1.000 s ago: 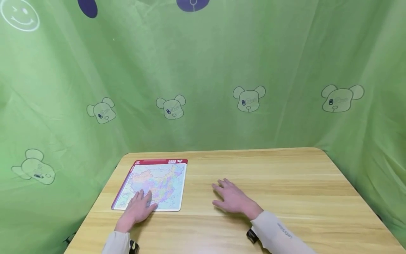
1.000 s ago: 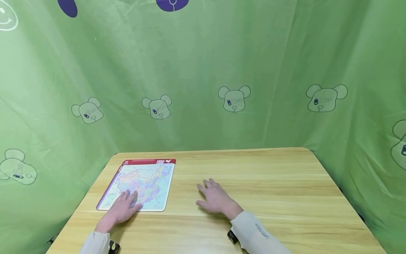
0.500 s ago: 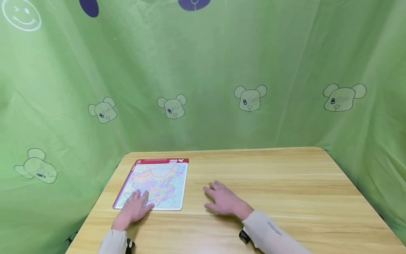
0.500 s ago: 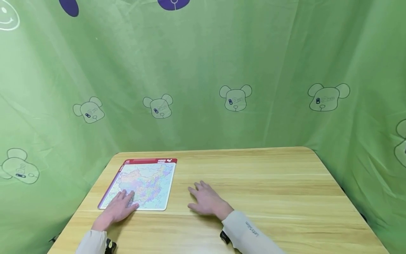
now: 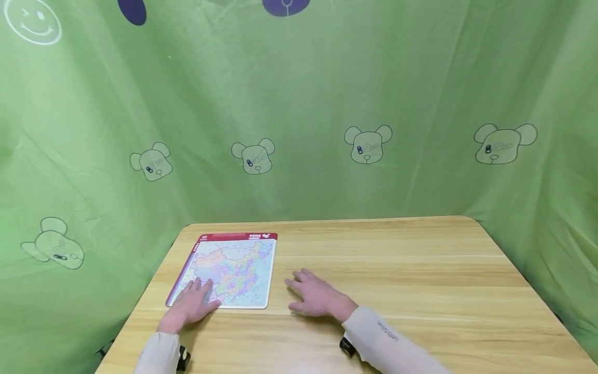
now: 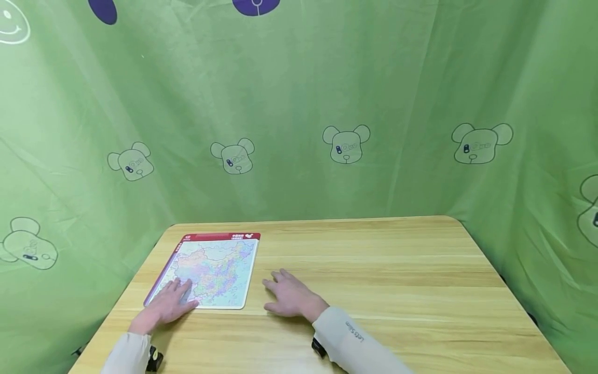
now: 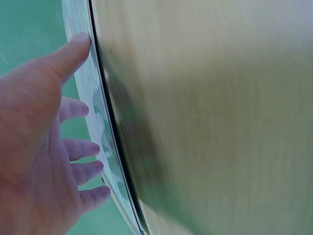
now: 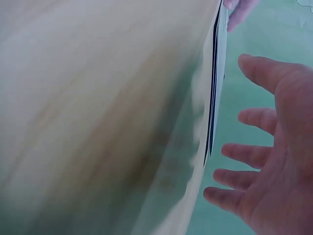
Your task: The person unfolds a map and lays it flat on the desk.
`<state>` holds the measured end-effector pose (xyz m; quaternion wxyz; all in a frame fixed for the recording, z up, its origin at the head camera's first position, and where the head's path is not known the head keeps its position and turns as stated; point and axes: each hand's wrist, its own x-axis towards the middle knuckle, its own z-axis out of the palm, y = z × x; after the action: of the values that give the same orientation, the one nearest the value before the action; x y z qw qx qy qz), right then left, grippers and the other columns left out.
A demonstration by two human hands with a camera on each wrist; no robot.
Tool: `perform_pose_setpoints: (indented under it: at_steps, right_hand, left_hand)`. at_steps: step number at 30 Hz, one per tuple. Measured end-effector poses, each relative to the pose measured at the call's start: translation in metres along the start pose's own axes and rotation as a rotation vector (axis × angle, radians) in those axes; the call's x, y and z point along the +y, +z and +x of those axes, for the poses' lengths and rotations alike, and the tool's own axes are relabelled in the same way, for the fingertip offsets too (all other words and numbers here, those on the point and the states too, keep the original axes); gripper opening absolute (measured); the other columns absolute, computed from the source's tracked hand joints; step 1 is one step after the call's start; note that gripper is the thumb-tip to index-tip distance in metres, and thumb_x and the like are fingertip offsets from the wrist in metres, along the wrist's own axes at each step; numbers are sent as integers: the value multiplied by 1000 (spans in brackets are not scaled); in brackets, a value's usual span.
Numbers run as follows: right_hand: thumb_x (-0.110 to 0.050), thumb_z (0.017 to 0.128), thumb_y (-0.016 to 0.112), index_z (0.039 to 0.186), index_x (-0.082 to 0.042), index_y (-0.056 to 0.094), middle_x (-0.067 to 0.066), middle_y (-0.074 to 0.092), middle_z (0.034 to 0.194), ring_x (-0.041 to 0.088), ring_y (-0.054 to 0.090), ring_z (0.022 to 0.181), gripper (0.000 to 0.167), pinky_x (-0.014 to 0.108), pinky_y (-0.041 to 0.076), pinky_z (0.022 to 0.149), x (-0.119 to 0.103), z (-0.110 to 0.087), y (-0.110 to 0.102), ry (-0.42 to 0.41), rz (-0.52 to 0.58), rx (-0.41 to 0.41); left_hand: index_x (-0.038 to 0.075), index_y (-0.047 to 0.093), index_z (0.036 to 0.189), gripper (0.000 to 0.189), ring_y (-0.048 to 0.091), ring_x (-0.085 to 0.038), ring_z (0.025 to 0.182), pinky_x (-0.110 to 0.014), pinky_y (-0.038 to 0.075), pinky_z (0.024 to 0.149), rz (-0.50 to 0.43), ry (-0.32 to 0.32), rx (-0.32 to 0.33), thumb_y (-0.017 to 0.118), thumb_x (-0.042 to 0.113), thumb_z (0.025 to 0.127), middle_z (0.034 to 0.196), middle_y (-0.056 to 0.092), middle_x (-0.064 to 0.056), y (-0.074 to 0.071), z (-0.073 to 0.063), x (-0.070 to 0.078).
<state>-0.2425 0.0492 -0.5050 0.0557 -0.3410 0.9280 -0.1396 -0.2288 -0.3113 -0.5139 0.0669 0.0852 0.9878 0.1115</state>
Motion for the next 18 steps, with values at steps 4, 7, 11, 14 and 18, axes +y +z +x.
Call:
perform_pose_setpoints:
  at_steps: [4, 7, 11, 14, 18]
  right_hand:
    - [-47, 90, 57, 144, -11, 40, 19, 32, 148, 40, 26, 136, 67, 49, 24, 111, -8, 5, 3, -15, -1, -14]
    - [-48, 89, 57, 144, -13, 40, 19, 32, 148, 39, 27, 136, 67, 48, 25, 111, -13, 8, 5, -20, -8, -27]
    - [-49, 89, 57, 144, -14, 41, 18, 33, 148, 37, 28, 136, 67, 46, 27, 110, -21, 13, 7, -32, -31, -39]
    - [-49, 90, 57, 143, -14, 42, 18, 34, 148, 37, 28, 136, 66, 45, 27, 110, -27, 17, 8, -44, -49, -49]
    - [-48, 90, 56, 144, -15, 42, 16, 35, 147, 36, 29, 136, 64, 42, 28, 111, -34, 24, 10, -63, -72, -59]
  left_hand:
    - [-3, 37, 142, 78, 19, -55, 132, -65, 17, 106, 2, 4, -4, 55, 52, 90, 143, 22, -38, -3, -1, -6]
    - [-4, 38, 141, 79, 20, -55, 131, -66, 17, 105, -9, 5, -11, 56, 53, 89, 142, 23, -39, -4, -1, -11]
    - [-5, 38, 140, 81, 20, -55, 131, -65, 16, 106, -19, 8, -9, 58, 53, 88, 142, 24, -39, -4, -2, -19]
    - [-5, 38, 140, 82, 20, -54, 132, -65, 15, 107, -21, 10, -2, 59, 53, 87, 142, 25, -38, -4, -3, -25]
    - [-5, 38, 140, 83, 18, -55, 131, -66, 16, 105, -49, 14, 3, 61, 52, 85, 142, 22, -40, -5, -5, -29]
